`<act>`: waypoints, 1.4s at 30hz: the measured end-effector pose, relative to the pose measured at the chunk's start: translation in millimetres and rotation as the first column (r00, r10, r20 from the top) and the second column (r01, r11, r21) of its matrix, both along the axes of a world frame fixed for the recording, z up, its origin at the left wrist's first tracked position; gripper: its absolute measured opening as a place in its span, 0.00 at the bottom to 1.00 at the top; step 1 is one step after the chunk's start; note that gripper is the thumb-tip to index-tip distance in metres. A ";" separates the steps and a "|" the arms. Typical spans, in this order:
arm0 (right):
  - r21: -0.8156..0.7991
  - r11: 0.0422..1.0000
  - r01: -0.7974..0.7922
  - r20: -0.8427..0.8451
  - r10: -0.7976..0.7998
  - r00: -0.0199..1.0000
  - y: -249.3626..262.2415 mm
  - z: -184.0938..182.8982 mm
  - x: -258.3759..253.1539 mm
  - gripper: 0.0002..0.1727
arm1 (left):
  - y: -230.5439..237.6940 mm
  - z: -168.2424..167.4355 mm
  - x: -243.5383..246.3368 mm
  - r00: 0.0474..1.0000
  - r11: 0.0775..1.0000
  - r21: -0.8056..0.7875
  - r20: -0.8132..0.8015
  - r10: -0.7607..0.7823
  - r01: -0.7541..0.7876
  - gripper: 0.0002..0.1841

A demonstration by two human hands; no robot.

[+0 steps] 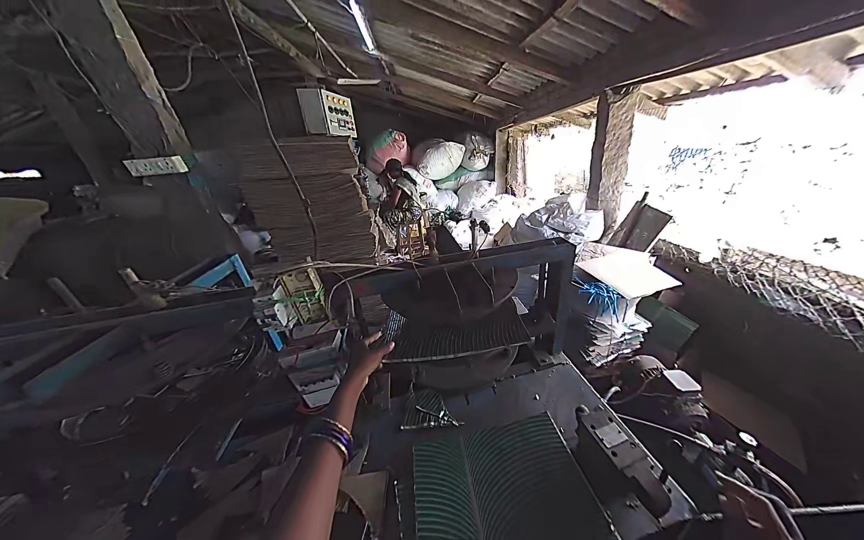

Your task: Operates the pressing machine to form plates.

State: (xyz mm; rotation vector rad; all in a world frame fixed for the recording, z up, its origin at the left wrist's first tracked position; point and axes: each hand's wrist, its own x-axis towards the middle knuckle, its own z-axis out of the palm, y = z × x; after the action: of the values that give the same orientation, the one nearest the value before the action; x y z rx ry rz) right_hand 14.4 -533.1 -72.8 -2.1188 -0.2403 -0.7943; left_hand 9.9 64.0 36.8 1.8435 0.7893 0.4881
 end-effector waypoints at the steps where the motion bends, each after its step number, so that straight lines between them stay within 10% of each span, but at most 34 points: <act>1: -0.026 1.000 -0.004 0.010 0.004 1.000 10.6 11.3 5.8 0.15 | 0.1 1.9 0.4 1.000 1.000 0.008 -0.003 -0.003 0.003 0.34; 7: -0.260 0.965 0.029 -0.166 -0.074 0.983 55.3 15.4 71.0 0.13 | -34.7 -19.4 -24.6 0.938 0.966 -0.126 0.239 0.252 -0.228 0.35; 11: -0.453 0.891 0.013 -0.232 -0.132 0.964 88.1 9.8 121.5 0.16 | -126.4 -97.0 -93.0 0.956 0.995 -0.001 0.279 0.092 -0.095 0.25; 17: -0.490 0.871 -0.024 -0.343 -0.167 0.924 97.8 18.4 121.8 0.16 | -232.6 -232.0 -165.2 0.935 0.744 0.567 -0.214 -0.282 0.354 0.23; 42: -0.496 0.862 -0.106 -0.475 -0.167 0.864 102.6 47.9 102.4 0.18 | -225.7 -236.7 -154.3 0.933 0.746 0.561 -0.249 -0.261 0.358 0.23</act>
State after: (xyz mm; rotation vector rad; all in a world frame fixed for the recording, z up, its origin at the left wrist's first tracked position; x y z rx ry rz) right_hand 116.8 -430.5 -25.0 -2.7558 -0.1391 -0.1582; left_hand -144.5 -161.8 -199.8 2.5822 0.4206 0.4037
